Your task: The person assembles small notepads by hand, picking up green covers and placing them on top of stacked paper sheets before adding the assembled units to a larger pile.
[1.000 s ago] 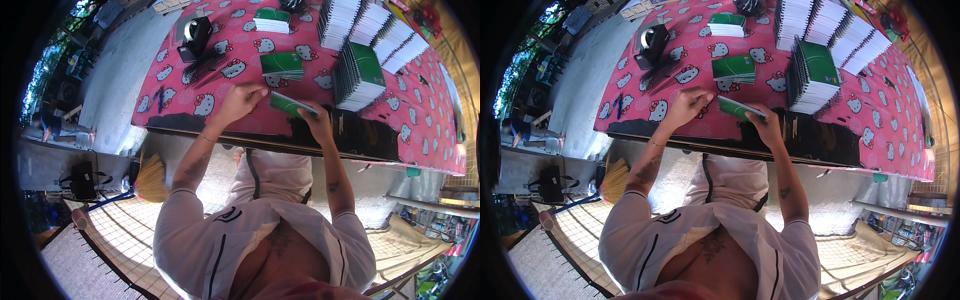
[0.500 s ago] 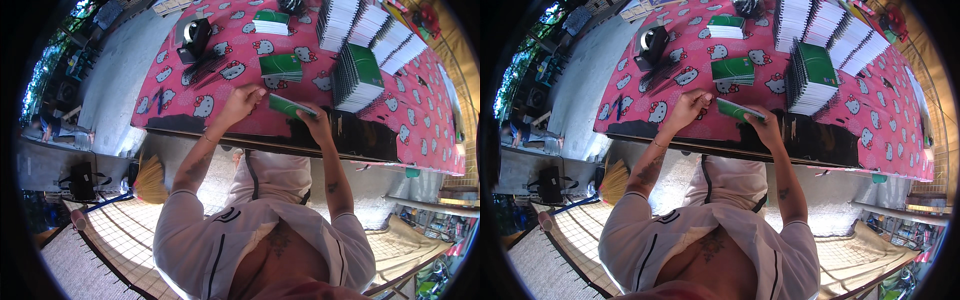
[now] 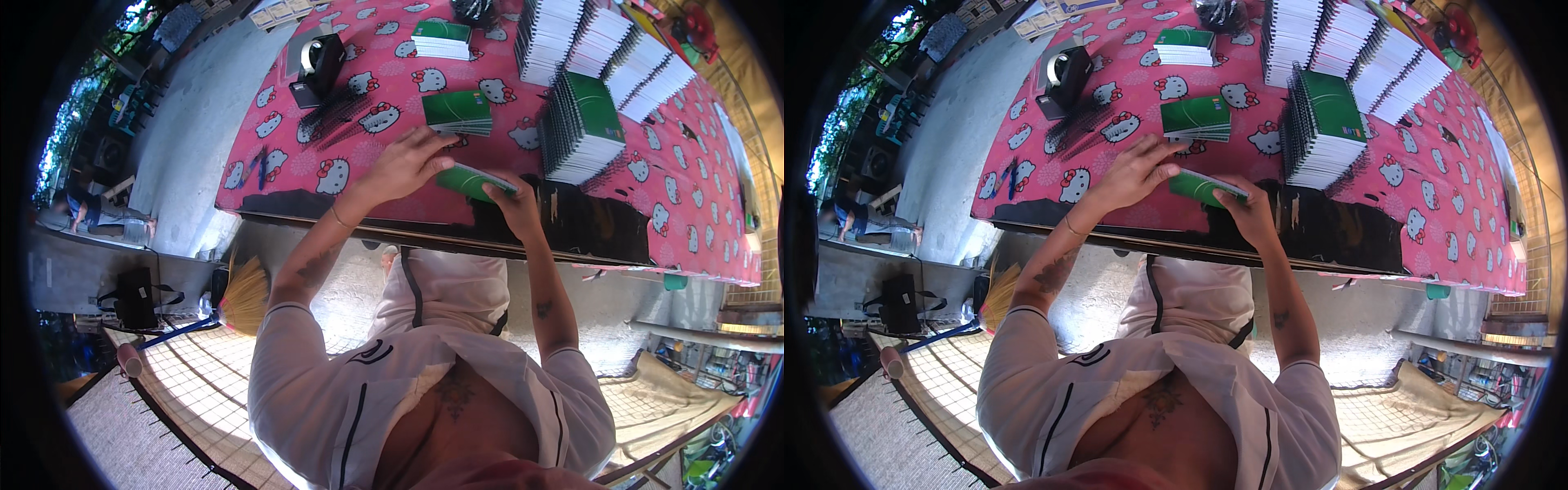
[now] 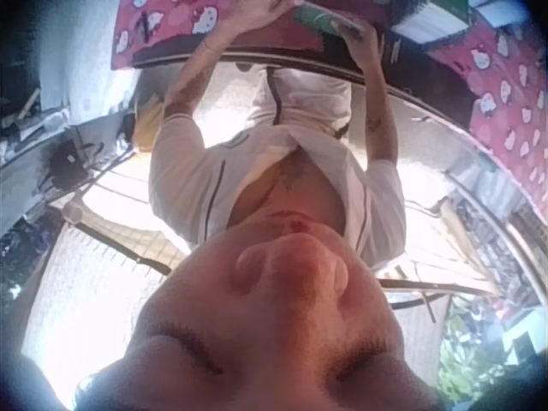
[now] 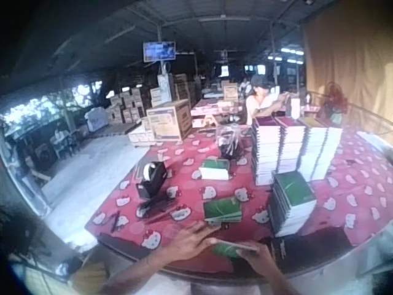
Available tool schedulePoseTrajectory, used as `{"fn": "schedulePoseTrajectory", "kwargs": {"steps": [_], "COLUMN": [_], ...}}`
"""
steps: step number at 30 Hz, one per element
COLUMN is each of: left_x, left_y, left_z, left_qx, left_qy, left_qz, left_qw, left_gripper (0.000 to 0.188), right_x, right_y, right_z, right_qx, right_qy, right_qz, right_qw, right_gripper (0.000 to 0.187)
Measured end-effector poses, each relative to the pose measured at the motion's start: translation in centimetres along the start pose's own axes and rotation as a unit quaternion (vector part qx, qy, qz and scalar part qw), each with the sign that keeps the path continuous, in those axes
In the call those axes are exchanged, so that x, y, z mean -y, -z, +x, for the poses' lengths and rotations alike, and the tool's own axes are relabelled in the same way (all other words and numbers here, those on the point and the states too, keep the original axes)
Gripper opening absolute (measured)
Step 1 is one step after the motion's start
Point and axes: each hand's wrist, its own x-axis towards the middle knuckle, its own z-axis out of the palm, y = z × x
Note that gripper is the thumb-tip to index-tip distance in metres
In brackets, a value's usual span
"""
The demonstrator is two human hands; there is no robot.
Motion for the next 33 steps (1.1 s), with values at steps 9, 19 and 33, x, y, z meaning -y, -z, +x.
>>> {"fn": "schedulePoseTrajectory", "kwargs": {"steps": [9, 19, 33], "left_x": [-4.4, -1.8, -3.0], "left_y": [-6.2, 0.1, -0.5], "left_z": [-4.3, 0.0, -0.2], "left_qx": [-0.189, -0.001, -0.022], "left_qy": [0.031, 0.010, 0.031], "left_qz": [0.241, -0.037, 0.115], "left_qw": [0.951, 0.999, 0.993], "left_gripper": [0.065, 0.017, 0.046], "right_x": [2.4, 2.5, 1.8], "right_y": [-0.5, 0.3, 0.5], "right_z": [0.0, -0.3, -0.6], "right_qx": [-0.039, 0.024, 0.030], "right_qy": [0.004, 0.016, -0.037], "right_qz": [0.006, -0.011, 0.049], "right_qw": [0.999, 1.000, 0.998], "right_gripper": [0.026, 0.023, 0.024]}}
